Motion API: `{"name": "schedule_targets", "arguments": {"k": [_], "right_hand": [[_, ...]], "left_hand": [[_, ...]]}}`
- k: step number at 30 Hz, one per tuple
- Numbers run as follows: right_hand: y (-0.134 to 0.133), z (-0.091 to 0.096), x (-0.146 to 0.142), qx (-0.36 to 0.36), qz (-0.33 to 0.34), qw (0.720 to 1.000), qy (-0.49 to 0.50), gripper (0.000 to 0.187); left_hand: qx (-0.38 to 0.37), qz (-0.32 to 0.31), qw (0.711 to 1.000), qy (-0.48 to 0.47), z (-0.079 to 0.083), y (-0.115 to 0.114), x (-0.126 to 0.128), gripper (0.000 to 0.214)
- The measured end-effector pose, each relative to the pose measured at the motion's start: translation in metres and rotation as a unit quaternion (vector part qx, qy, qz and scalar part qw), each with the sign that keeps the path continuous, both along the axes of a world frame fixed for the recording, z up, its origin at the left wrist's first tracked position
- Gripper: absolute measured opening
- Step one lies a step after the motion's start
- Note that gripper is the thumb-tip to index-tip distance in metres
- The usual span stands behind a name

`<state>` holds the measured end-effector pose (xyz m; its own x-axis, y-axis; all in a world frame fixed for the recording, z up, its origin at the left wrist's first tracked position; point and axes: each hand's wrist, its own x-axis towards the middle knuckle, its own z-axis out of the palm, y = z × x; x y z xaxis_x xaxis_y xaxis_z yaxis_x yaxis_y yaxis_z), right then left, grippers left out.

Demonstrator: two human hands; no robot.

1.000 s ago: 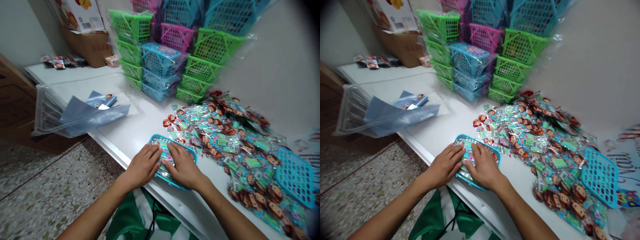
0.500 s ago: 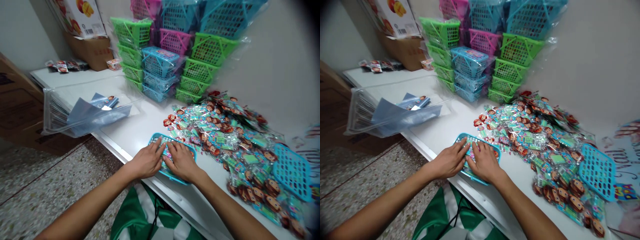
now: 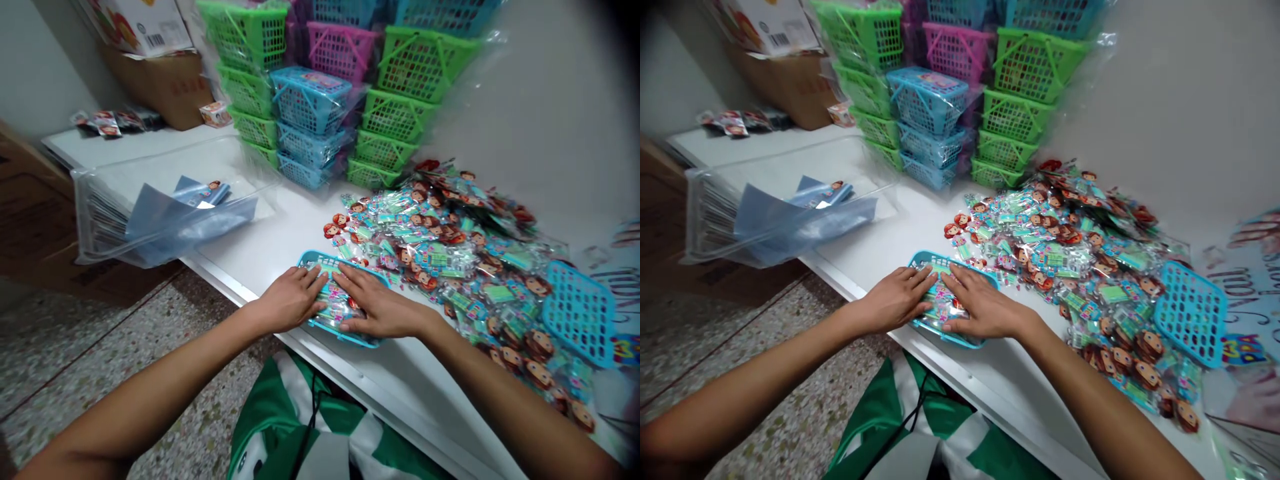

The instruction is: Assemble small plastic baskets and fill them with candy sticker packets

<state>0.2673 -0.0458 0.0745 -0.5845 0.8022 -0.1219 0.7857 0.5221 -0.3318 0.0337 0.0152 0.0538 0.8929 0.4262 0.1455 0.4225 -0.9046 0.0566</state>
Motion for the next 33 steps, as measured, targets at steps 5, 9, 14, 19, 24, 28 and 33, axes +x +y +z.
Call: {"name": "schedule_targets", "arguments": {"k": [5, 9, 14, 19, 24, 28, 33], "right_hand": [[-0.003, -0.005, -0.007, 0.021, -0.023, 0.999, -0.03, 0.087], [-0.007, -0.011, -0.011, 0.025, -0.041, 0.998, -0.036, 0.087], [-0.006, -0.01, -0.009, 0.026, -0.035, 0.999, -0.032, 0.087], [-0.006, -0.01, -0.009, 0.037, -0.032, 0.999, -0.022, 0.087], [-0.003, -0.015, -0.008, 0.053, -0.027, 0.998, 0.004, 0.086], [-0.004, -0.019, -0.009, 0.074, -0.033, 0.997, 0.011, 0.086], [-0.022, -0.015, -0.01, 0.124, -0.13, 0.984, -0.015, 0.1]], "left_hand": [[0.013, 0.003, 0.999, 0.038, 0.004, 0.0, 0.002, 0.056], [0.001, 0.004, 1.0, 0.01, 0.004, -0.002, 0.005, 0.065], [0.026, 0.018, 0.999, 0.037, 0.006, -0.003, 0.009, 0.065], [0.063, 0.013, 0.998, -0.014, 0.022, -0.004, 0.018, 0.051], [-0.077, -0.021, 0.996, -0.046, 0.018, -0.005, 0.036, 0.062], [-0.124, -0.015, 0.992, -0.033, -0.001, -0.008, 0.044, 0.066], [-0.134, -0.008, 0.991, -0.011, -0.003, -0.008, 0.042, 0.061]]}}
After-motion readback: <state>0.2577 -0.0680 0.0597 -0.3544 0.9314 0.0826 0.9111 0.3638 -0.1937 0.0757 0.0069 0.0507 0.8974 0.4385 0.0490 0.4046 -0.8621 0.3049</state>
